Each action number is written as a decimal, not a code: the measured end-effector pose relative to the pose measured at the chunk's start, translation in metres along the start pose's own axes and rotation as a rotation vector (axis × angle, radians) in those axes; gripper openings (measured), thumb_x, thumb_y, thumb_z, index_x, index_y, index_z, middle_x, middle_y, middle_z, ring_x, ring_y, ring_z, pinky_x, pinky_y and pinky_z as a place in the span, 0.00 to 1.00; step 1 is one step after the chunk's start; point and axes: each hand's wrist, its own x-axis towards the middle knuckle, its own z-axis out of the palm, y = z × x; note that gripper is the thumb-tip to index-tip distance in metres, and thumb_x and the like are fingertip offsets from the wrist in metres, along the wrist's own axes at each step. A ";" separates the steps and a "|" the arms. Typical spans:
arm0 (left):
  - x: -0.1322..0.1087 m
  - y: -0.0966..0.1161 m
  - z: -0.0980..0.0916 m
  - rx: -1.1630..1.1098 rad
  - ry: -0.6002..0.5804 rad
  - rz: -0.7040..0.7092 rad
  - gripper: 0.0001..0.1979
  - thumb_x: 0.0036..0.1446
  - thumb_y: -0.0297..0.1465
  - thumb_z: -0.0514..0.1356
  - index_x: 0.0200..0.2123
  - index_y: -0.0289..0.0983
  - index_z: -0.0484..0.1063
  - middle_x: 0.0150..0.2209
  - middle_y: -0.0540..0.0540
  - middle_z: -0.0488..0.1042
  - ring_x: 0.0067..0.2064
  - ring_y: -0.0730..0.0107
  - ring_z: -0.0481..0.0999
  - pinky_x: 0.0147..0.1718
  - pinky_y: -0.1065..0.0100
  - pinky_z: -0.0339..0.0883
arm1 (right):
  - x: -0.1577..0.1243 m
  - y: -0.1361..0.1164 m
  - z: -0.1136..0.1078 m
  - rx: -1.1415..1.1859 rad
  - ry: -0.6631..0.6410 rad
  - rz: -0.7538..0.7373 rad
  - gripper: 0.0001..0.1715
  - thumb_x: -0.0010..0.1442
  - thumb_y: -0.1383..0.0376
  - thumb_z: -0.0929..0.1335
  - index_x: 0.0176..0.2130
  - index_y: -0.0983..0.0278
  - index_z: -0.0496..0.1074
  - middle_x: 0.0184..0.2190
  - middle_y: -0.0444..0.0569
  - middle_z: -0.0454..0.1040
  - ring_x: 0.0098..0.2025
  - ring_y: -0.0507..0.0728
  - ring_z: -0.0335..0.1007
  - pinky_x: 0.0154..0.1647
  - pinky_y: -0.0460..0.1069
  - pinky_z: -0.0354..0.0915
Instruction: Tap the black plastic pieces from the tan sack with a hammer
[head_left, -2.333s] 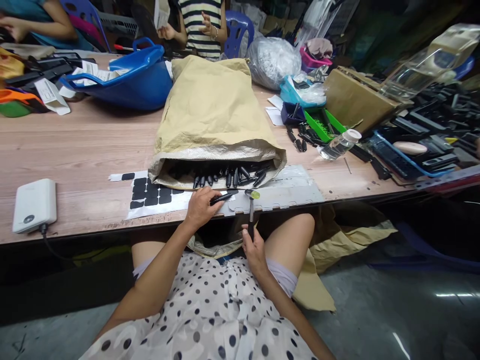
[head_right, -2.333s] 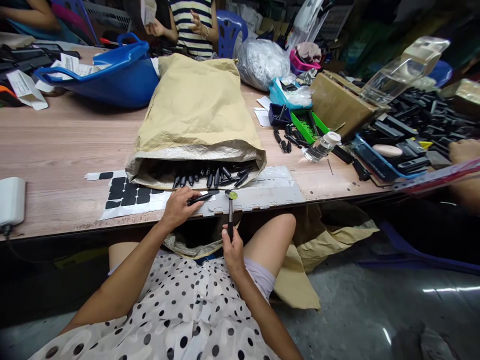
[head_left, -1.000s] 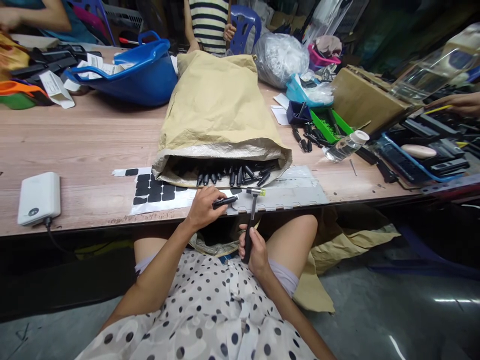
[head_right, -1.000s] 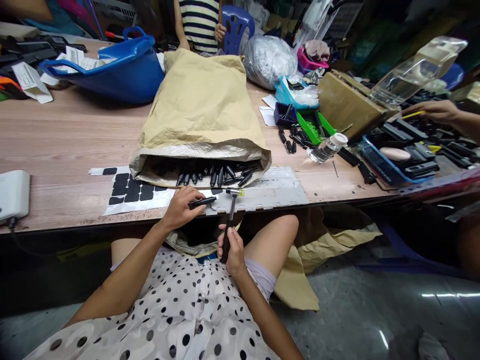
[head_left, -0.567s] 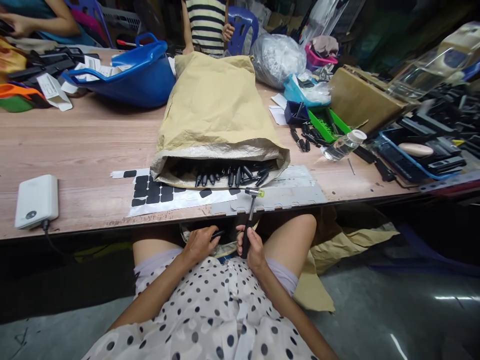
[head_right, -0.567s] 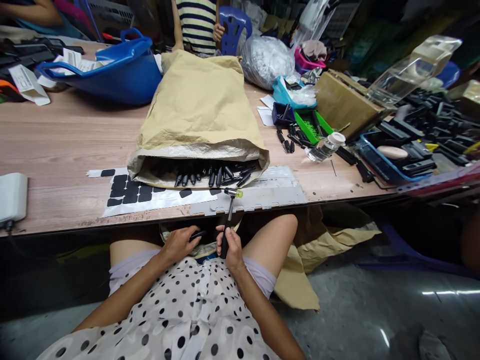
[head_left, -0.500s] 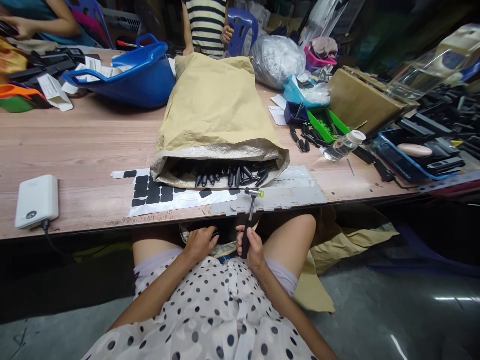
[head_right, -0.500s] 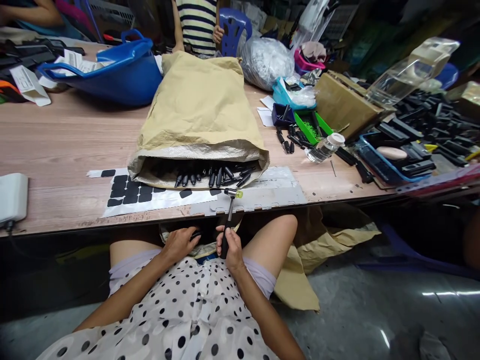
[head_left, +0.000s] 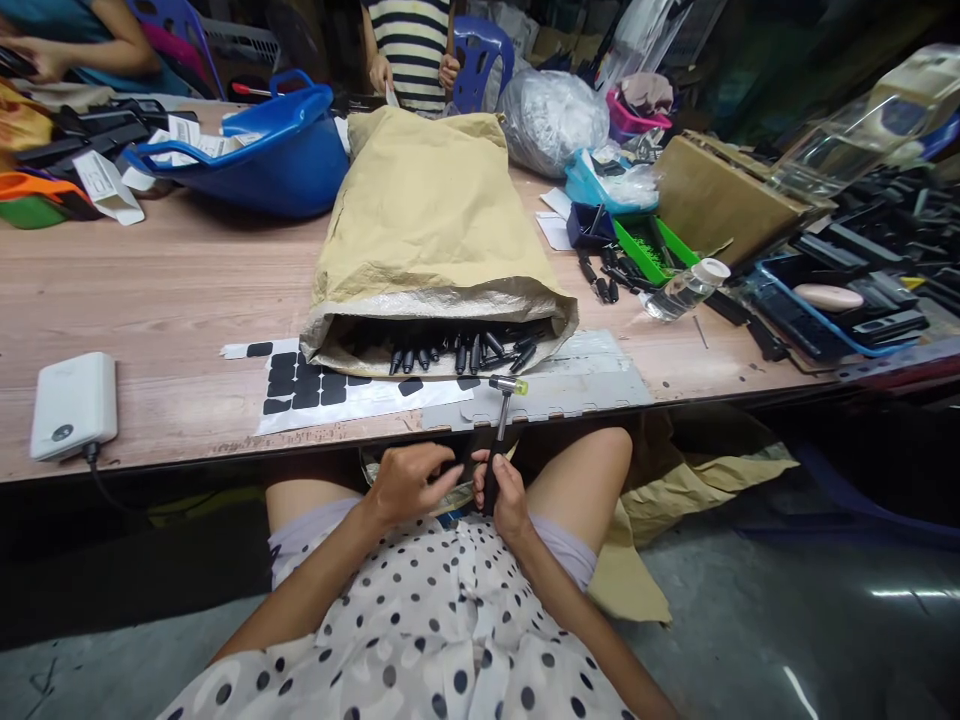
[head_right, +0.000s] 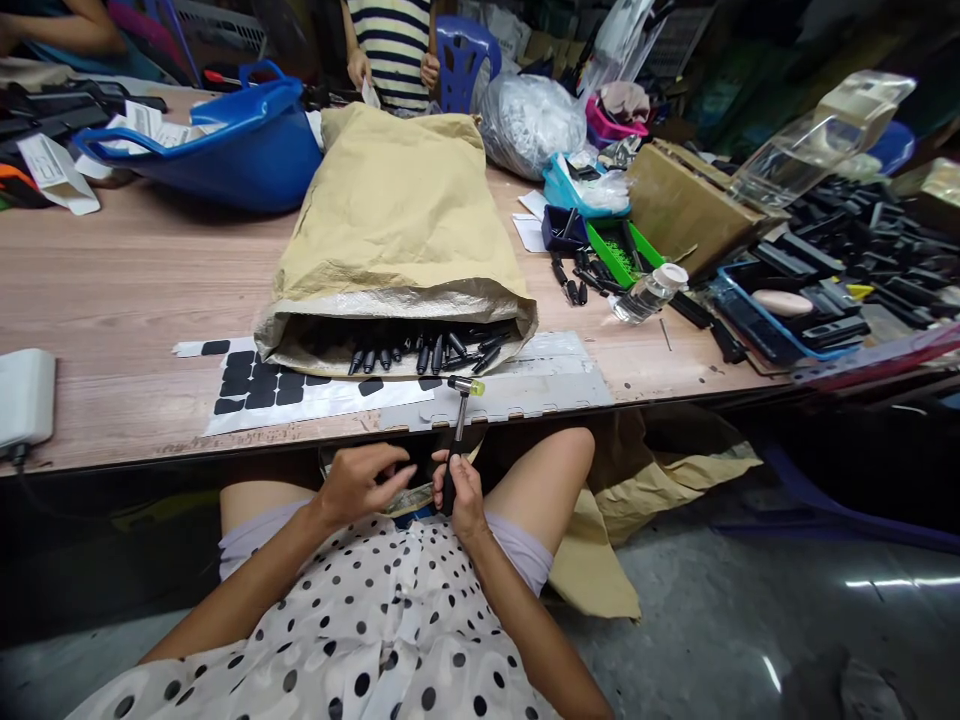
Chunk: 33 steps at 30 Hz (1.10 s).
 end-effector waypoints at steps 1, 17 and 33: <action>0.011 -0.001 -0.008 0.026 0.110 -0.048 0.12 0.63 0.36 0.57 0.34 0.39 0.78 0.26 0.49 0.78 0.25 0.72 0.74 0.27 0.71 0.66 | 0.000 0.001 0.000 0.000 0.004 0.000 0.29 0.54 0.40 0.71 0.36 0.62 0.73 0.17 0.37 0.63 0.15 0.48 0.55 0.13 0.44 0.54; 0.097 -0.046 -0.048 0.393 0.137 -0.808 0.09 0.58 0.35 0.60 0.38 0.40 0.77 0.42 0.40 0.78 0.43 0.52 0.78 0.38 0.60 0.70 | 0.002 0.001 -0.001 0.020 -0.032 0.004 0.30 0.53 0.39 0.72 0.36 0.63 0.73 0.17 0.38 0.64 0.14 0.47 0.56 0.14 0.44 0.54; 0.066 -0.025 -0.009 0.040 0.007 -0.146 0.06 0.60 0.32 0.61 0.39 0.40 0.76 0.36 0.47 0.74 0.42 0.63 0.73 0.45 0.64 0.69 | -0.003 -0.002 -0.001 -0.127 0.025 -0.019 0.30 0.56 0.39 0.69 0.37 0.63 0.73 0.18 0.36 0.61 0.16 0.47 0.52 0.15 0.43 0.52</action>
